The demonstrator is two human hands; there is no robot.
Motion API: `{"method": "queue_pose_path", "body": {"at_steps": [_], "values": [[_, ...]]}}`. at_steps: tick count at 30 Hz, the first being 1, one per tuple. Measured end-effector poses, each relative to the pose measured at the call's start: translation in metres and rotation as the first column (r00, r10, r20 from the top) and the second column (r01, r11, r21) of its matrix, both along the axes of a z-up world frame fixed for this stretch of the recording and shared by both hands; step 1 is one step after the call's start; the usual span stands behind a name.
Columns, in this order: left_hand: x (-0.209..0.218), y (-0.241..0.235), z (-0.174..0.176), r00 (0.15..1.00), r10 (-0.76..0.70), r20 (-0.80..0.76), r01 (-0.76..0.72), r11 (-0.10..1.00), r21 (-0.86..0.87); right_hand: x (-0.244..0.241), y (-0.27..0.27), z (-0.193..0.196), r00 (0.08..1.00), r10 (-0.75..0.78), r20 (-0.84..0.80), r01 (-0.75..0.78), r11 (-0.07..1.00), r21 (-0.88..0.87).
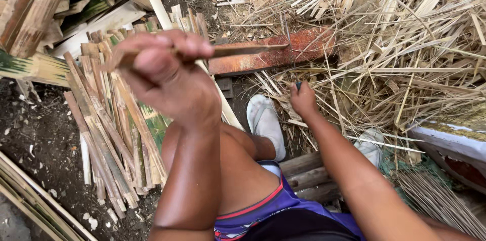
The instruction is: The person uses a knife to split bamboo strips into thinner pieces. They hold the bamboo with one hand and use the knife to carefully separate the material, placing the finished strips on a pile.
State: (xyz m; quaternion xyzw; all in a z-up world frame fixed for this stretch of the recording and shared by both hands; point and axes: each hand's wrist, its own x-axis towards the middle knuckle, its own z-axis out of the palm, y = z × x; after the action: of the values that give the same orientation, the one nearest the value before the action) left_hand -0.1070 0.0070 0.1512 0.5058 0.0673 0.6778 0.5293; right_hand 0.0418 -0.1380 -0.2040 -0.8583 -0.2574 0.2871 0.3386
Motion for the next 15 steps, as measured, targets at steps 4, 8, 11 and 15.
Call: {"method": "queue_pose_path", "body": {"at_steps": [4, 8, 11, 15], "values": [[0.031, 0.000, -0.051, 0.886, 0.087, -0.456, -0.141, 0.986, -0.086, 0.013, -0.025, -0.036, 0.995, 0.030, 0.091, -0.019, 0.993, -0.117], [0.067, 0.008, -0.095, 0.733, 0.131, -0.667, -0.335, 0.924, -0.187, 0.022, -0.036, -0.031, 0.997, 0.082, -0.011, -0.082, 0.971, -0.225], [0.048, 0.013, -0.097, 0.749, 0.407, -0.522, -0.374, 0.911, 0.174, 0.026, -0.058, -0.010, 0.994, 0.110, -0.014, -0.111, 0.983, -0.146], [-0.016, 0.063, -0.072, 0.625, 0.559, -0.546, -0.339, 0.823, 0.455, 0.017, -0.082, 0.028, 0.987, 0.035, -0.154, -0.055, 0.990, -0.127]]}}
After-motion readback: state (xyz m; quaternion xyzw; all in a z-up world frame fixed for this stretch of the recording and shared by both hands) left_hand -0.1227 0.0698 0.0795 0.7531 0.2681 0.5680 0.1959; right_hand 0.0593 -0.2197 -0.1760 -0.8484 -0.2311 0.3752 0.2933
